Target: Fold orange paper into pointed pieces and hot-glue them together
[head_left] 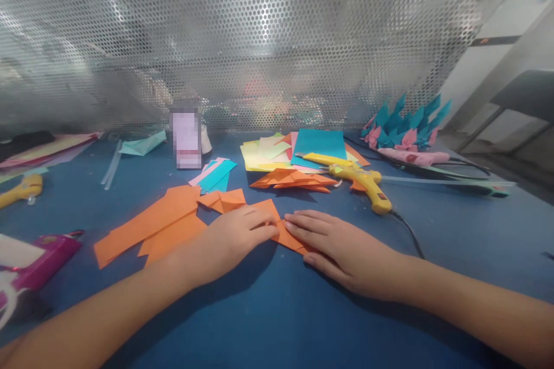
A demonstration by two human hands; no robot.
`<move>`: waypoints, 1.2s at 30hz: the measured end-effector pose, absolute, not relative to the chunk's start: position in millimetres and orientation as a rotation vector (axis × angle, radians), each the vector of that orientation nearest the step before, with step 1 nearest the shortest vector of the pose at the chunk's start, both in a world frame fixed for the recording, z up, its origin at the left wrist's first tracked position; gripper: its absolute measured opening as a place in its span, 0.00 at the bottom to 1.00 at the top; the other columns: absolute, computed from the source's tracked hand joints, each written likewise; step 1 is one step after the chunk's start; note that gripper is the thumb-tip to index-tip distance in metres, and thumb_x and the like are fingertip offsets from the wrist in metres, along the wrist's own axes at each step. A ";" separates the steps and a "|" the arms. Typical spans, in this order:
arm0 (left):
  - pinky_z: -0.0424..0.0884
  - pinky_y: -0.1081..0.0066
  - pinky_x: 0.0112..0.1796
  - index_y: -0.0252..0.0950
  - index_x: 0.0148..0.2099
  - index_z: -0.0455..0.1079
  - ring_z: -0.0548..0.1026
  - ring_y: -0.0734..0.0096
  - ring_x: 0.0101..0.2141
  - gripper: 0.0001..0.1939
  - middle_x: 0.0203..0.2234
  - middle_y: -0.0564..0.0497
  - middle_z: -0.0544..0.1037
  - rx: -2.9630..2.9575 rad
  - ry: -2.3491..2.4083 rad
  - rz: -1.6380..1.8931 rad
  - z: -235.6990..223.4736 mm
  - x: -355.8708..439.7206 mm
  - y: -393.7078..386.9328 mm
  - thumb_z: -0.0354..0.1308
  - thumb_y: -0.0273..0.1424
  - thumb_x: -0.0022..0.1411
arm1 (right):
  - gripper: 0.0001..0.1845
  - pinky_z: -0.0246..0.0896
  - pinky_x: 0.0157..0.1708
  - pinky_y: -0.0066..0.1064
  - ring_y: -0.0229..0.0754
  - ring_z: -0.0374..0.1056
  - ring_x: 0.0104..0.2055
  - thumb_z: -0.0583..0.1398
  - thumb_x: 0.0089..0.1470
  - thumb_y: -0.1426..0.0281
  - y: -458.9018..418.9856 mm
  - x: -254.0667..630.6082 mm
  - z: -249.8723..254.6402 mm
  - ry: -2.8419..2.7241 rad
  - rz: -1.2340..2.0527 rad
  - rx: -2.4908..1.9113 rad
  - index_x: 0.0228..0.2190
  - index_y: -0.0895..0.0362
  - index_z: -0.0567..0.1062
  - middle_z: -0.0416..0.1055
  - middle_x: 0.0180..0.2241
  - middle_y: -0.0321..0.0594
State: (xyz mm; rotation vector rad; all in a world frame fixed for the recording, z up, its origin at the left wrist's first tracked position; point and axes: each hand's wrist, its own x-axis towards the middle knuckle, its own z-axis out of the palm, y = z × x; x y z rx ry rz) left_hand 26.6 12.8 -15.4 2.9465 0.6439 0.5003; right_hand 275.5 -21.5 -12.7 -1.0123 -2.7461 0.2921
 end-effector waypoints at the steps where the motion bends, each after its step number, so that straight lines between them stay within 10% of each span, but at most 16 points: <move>1: 0.67 0.68 0.45 0.35 0.50 0.66 0.69 0.67 0.45 0.13 0.45 0.45 0.72 2.960 0.643 0.495 -15.0 25.9 11.9 0.43 0.23 0.69 | 0.25 0.52 0.60 0.44 0.49 0.55 0.61 0.49 0.63 0.65 -21.4 275.9 -13.1 -2.743 0.290 -1.006 0.57 0.62 0.64 0.60 0.59 0.47; 36: 0.71 0.64 0.42 0.32 0.42 0.70 0.73 0.65 0.40 0.12 0.37 0.44 0.76 3.031 0.602 0.578 -16.0 33.6 15.9 0.45 0.29 0.69 | 0.25 0.55 0.59 0.43 0.49 0.56 0.61 0.52 0.60 0.66 -22.3 274.8 -12.5 -2.677 0.304 -1.003 0.57 0.59 0.65 0.62 0.58 0.47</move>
